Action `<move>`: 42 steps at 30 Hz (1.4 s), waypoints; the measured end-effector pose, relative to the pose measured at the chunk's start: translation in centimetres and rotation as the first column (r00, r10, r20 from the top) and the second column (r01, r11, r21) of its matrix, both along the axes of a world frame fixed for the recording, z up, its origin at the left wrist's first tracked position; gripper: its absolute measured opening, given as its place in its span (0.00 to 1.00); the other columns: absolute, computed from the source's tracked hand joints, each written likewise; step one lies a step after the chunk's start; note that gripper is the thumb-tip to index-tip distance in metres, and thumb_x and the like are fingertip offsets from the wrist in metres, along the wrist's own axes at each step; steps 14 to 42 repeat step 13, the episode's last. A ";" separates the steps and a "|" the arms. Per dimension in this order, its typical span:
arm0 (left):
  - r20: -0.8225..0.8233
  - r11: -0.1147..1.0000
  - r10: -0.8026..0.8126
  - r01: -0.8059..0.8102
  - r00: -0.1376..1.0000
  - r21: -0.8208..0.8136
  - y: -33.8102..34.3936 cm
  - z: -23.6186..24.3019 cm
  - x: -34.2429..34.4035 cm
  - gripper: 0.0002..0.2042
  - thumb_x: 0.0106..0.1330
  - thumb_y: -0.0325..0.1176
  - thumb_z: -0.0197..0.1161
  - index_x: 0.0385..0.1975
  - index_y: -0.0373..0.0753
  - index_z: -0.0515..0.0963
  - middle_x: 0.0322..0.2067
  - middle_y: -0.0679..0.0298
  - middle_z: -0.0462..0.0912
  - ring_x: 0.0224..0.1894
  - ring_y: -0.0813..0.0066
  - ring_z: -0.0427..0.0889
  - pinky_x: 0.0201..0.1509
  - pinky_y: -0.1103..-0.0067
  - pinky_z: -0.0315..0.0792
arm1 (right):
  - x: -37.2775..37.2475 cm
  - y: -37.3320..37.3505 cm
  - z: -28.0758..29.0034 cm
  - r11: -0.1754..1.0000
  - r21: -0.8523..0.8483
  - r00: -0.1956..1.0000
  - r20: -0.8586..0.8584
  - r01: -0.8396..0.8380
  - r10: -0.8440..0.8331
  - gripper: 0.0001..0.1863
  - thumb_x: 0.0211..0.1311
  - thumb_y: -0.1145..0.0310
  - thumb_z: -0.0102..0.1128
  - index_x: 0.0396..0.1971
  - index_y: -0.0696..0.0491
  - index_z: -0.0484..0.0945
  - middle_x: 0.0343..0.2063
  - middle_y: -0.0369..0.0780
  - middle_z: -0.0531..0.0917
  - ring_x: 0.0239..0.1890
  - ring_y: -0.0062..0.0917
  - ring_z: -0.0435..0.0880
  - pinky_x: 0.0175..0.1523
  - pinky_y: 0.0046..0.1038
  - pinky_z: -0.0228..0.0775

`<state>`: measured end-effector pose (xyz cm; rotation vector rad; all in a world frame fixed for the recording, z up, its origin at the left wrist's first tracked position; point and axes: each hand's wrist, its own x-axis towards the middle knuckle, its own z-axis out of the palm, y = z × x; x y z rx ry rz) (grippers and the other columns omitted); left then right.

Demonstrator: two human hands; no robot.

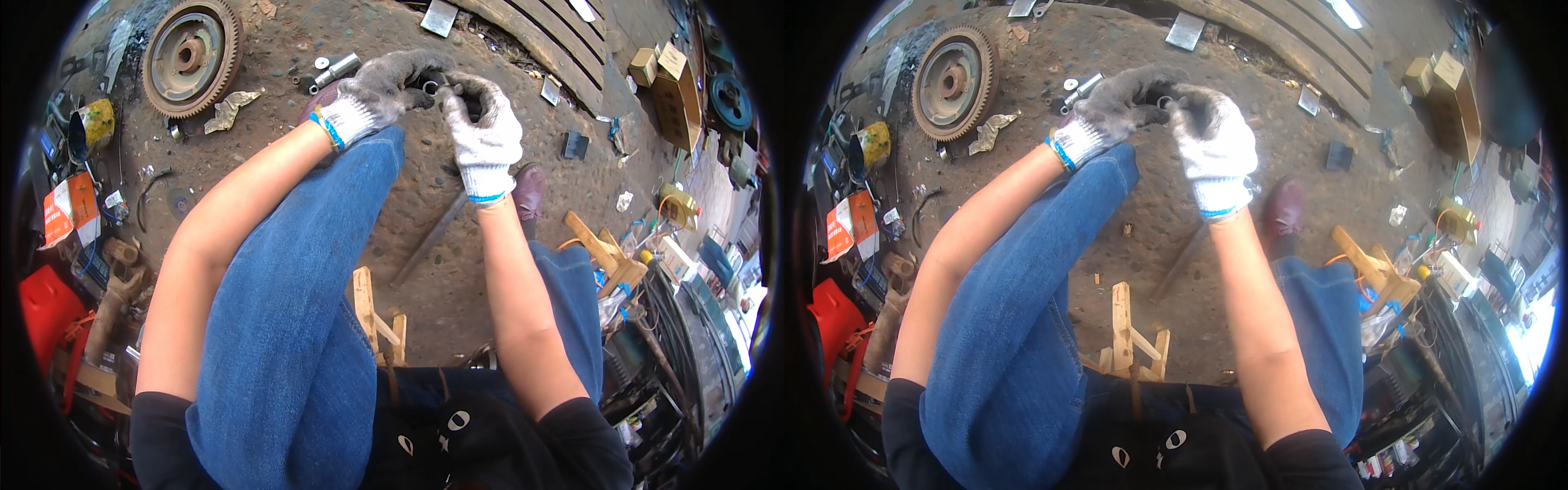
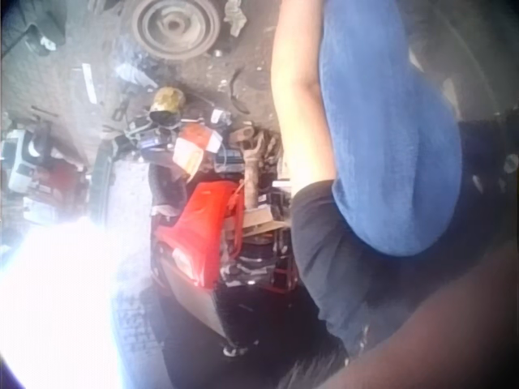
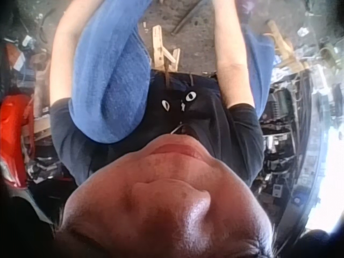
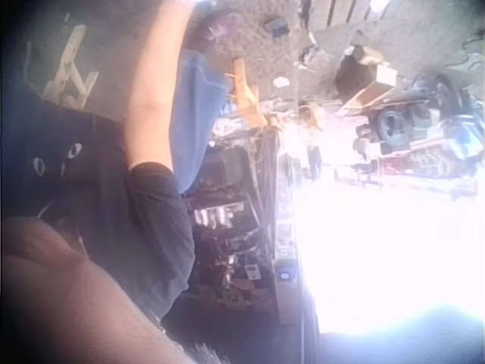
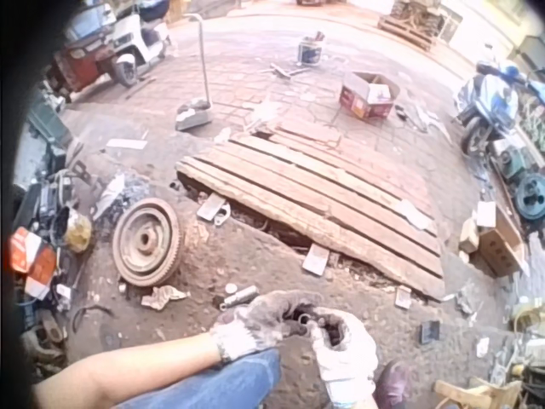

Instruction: The person sits on the floor and works on mechanical components, including a gear and a cylindrical metal piece. They use a hammer to tap the metal piece and inspect the gear, then place the gear on a wooden pallet.

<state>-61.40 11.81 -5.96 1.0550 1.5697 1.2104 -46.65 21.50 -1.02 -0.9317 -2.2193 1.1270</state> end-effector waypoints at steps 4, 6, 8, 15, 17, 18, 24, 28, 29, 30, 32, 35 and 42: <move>-0.060 0.993 0.020 -0.013 0.998 0.114 0.0 -0.8 0.1 0.23 0.61 0.29 0.67 0.59 0.44 0.77 0.51 0.56 0.84 0.53 0.53 0.83 0.57 0.66 0.78 | 0.1 -0.7 0.3 0.954 0.243 0.983 0.082 -0.177 0.161 0.10 0.57 0.72 0.74 0.40 0.53 0.87 0.36 0.40 0.88 0.35 0.24 0.89 0.44 0.24 0.81; -0.190 0.998 -0.013 0.025 0.982 0.063 -0.2 -0.7 0.0 0.23 0.62 0.29 0.66 0.59 0.44 0.77 0.50 0.56 0.85 0.51 0.51 0.83 0.56 0.65 0.78 | -0.1 -0.4 0.5 0.972 0.173 0.982 0.127 -0.160 0.139 0.10 0.57 0.71 0.74 0.39 0.53 0.87 0.35 0.40 0.88 0.36 0.25 0.89 0.44 0.25 0.81; -0.282 0.987 0.014 0.031 0.959 0.156 -0.2 -0.5 -0.1 0.21 0.61 0.29 0.66 0.56 0.42 0.79 0.47 0.54 0.85 0.50 0.49 0.83 0.54 0.64 0.78 | -0.2 -0.1 0.6 0.967 0.185 0.979 0.138 -0.174 0.149 0.09 0.58 0.71 0.73 0.39 0.53 0.86 0.35 0.41 0.88 0.37 0.27 0.89 0.44 0.26 0.81; -0.059 0.984 0.007 0.004 0.998 0.178 0.2 -1.8 0.7 0.21 0.61 0.30 0.68 0.56 0.44 0.80 0.50 0.55 0.85 0.55 0.57 0.83 0.61 0.67 0.75 | 0.3 -0.2 0.7 0.949 0.259 0.979 0.144 -0.178 0.144 0.10 0.58 0.70 0.73 0.39 0.53 0.86 0.36 0.41 0.88 0.38 0.30 0.89 0.47 0.28 0.81; -0.059 0.984 0.007 0.004 0.998 0.178 0.2 -1.8 0.7 0.21 0.61 0.30 0.68 0.56 0.44 0.80 0.50 0.55 0.85 0.55 0.57 0.83 0.61 0.67 0.75 | 0.3 -0.2 0.7 0.949 0.259 0.979 0.144 -0.178 0.144 0.10 0.58 0.70 0.73 0.39 0.53 0.86 0.36 0.41 0.88 0.38 0.30 0.89 0.47 0.28 0.81; -0.059 0.984 0.007 0.004 0.998 0.178 0.2 -1.8 0.7 0.21 0.61 0.30 0.68 0.56 0.44 0.80 0.50 0.55 0.85 0.55 0.57 0.83 0.61 0.67 0.75 | 0.3 -0.2 0.7 0.949 0.259 0.979 0.144 -0.178 0.144 0.10 0.58 0.70 0.73 0.39 0.53 0.86 0.36 0.41 0.88 0.38 0.30 0.89 0.47 0.28 0.81; -0.059 0.984 0.007 0.004 0.998 0.178 0.2 -1.8 0.7 0.21 0.61 0.30 0.68 0.56 0.44 0.80 0.50 0.55 0.85 0.55 0.57 0.83 0.61 0.67 0.75 | 0.3 -0.2 0.7 0.949 0.259 0.979 0.144 -0.178 0.144 0.10 0.58 0.70 0.73 0.39 0.53 0.86 0.36 0.41 0.88 0.38 0.30 0.89 0.47 0.28 0.81; -0.059 0.984 0.007 0.004 0.998 0.178 0.2 -1.8 0.7 0.21 0.61 0.30 0.68 0.56 0.44 0.80 0.50 0.55 0.85 0.55 0.57 0.83 0.61 0.67 0.75 | 0.3 -0.2 0.7 0.949 0.259 0.979 0.144 -0.178 0.144 0.10 0.58 0.70 0.73 0.39 0.53 0.86 0.36 0.41 0.88 0.38 0.30 0.89 0.47 0.28 0.81; -0.059 0.984 0.007 0.004 0.998 0.178 0.2 -1.8 0.7 0.21 0.61 0.30 0.68 0.56 0.44 0.80 0.50 0.55 0.85 0.55 0.57 0.83 0.61 0.67 0.75 | 0.3 -0.2 0.7 0.949 0.259 0.979 0.144 -0.178 0.144 0.10 0.58 0.70 0.73 0.39 0.53 0.86 0.36 0.41 0.88 0.38 0.30 0.89 0.47 0.28 0.81; -0.059 0.984 0.007 0.004 0.998 0.178 0.2 -1.8 0.7 0.21 0.61 0.30 0.68 0.56 0.44 0.80 0.50 0.55 0.85 0.55 0.57 0.83 0.61 0.67 0.75 | 0.3 -0.2 0.7 0.949 0.259 0.979 0.144 -0.178 0.144 0.10 0.58 0.70 0.73 0.39 0.53 0.86 0.36 0.41 0.88 0.38 0.30 0.89 0.47 0.28 0.81; -0.059 0.984 0.007 0.004 0.998 0.178 0.2 -1.8 0.7 0.21 0.61 0.30 0.68 0.56 0.44 0.80 0.50 0.55 0.85 0.55 0.57 0.83 0.61 0.67 0.75 | 0.3 -0.2 0.7 0.949 0.259 0.979 0.144 -0.178 0.144 0.10 0.58 0.70 0.73 0.39 0.53 0.86 0.36 0.41 0.88 0.38 0.30 0.89 0.47 0.28 0.81; -0.059 0.984 0.007 0.004 0.998 0.178 0.2 -1.8 0.7 0.21 0.61 0.30 0.68 0.56 0.44 0.80 0.50 0.55 0.85 0.55 0.57 0.83 0.61 0.67 0.75 | 0.3 -0.2 0.7 0.949 0.259 0.979 0.144 -0.178 0.144 0.10 0.58 0.70 0.73 0.39 0.53 0.86 0.36 0.41 0.88 0.38 0.30 0.89 0.47 0.28 0.81; -0.059 0.984 0.007 0.004 0.998 0.178 0.2 -1.8 0.7 0.21 0.61 0.30 0.68 0.56 0.44 0.80 0.50 0.55 0.85 0.55 0.57 0.83 0.61 0.67 0.75 | 0.3 -0.2 0.7 0.949 0.259 0.979 0.144 -0.178 0.144 0.10 0.58 0.70 0.73 0.39 0.53 0.86 0.36 0.41 0.88 0.38 0.30 0.89 0.47 0.28 0.81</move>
